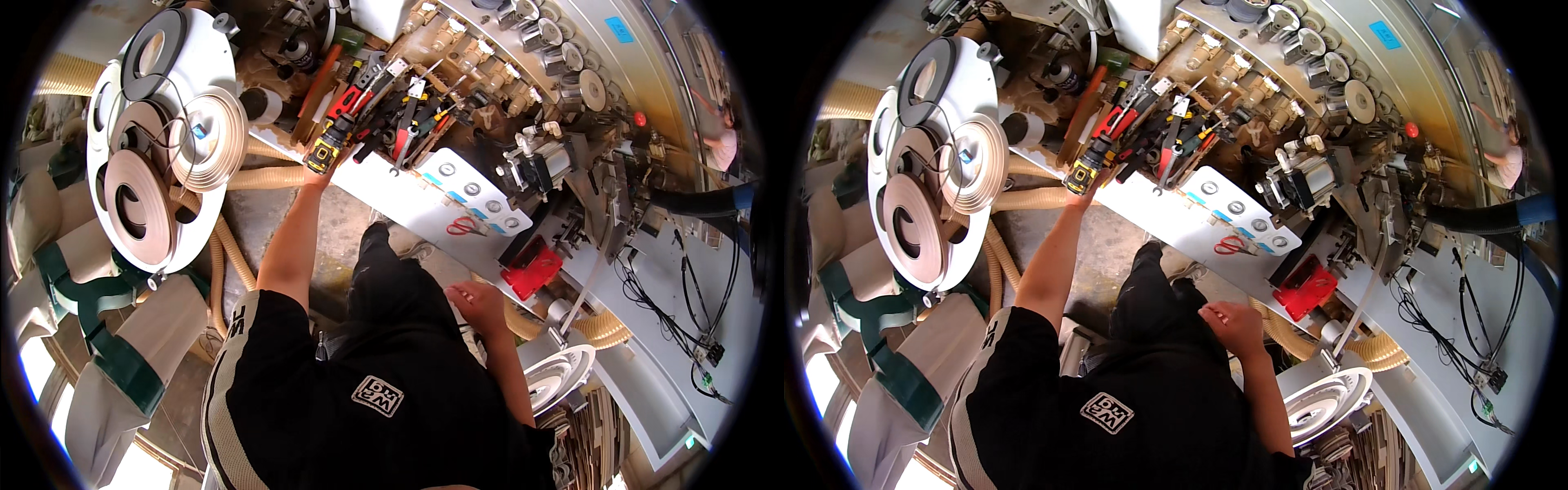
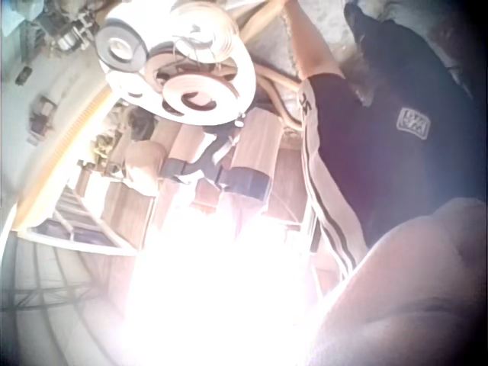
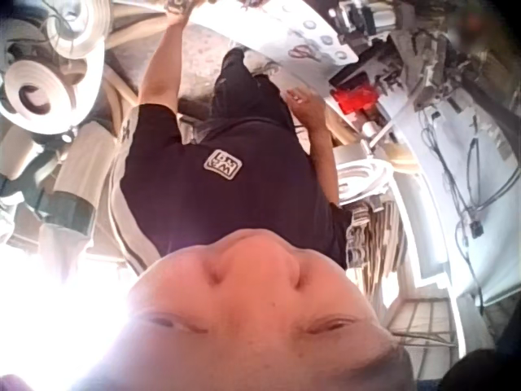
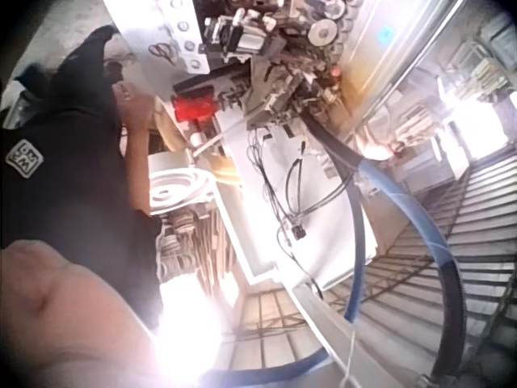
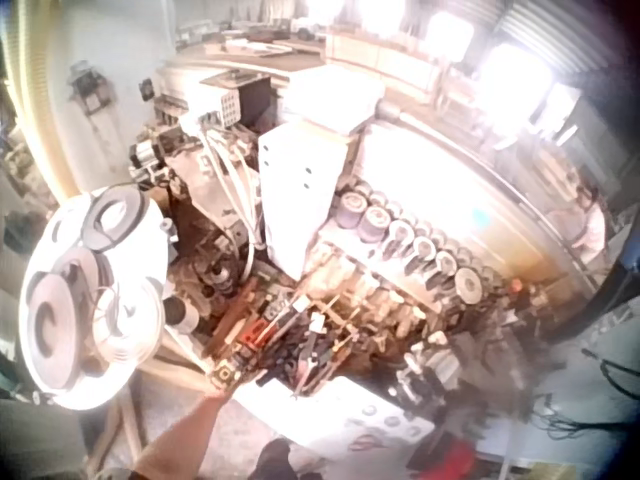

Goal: The person wipes a machine component with a cloth, uses an adjustable wrench to manipulate parts, and handles a power drill while working on an edge banding machine.

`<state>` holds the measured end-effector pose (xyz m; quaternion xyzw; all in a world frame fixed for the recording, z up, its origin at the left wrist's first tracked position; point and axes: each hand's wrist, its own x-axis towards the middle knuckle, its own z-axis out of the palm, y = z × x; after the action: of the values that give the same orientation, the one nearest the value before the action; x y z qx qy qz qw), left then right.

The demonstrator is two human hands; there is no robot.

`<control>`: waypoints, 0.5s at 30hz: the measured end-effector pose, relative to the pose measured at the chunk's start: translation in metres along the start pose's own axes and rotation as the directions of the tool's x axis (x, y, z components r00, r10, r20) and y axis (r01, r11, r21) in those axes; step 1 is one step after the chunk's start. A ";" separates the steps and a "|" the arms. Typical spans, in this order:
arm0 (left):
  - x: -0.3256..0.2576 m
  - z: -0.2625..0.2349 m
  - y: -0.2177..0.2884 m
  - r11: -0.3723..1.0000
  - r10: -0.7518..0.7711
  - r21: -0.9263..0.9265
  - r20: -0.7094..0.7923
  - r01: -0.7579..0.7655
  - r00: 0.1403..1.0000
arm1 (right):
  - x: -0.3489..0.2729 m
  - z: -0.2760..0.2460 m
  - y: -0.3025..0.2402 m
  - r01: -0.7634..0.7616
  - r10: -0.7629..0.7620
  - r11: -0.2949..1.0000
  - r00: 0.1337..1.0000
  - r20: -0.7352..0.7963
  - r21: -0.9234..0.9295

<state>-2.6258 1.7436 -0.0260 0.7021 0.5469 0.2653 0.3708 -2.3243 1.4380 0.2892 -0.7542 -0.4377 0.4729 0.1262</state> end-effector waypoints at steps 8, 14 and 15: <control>-0.027 -0.013 0.059 0.936 -0.183 -0.311 -0.030 0.165 0.983 | 0.004 -0.005 -0.003 -0.152 0.152 0.980 0.988 0.012 0.126; -0.092 -0.083 0.169 0.935 0.344 0.127 -0.113 -0.330 0.932 | 0.043 -0.026 -0.049 0.038 0.082 0.854 0.975 -0.207 0.519; -0.102 -0.090 0.179 0.915 0.392 0.141 -0.090 -0.378 0.916 | 0.050 -0.036 -0.063 0.056 0.070 0.840 0.975 -0.210 0.539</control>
<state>-2.6205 1.6431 0.1749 0.8006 0.4335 0.3400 0.2355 -2.3203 1.5219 0.3151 -0.7373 -0.2665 0.4906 0.3803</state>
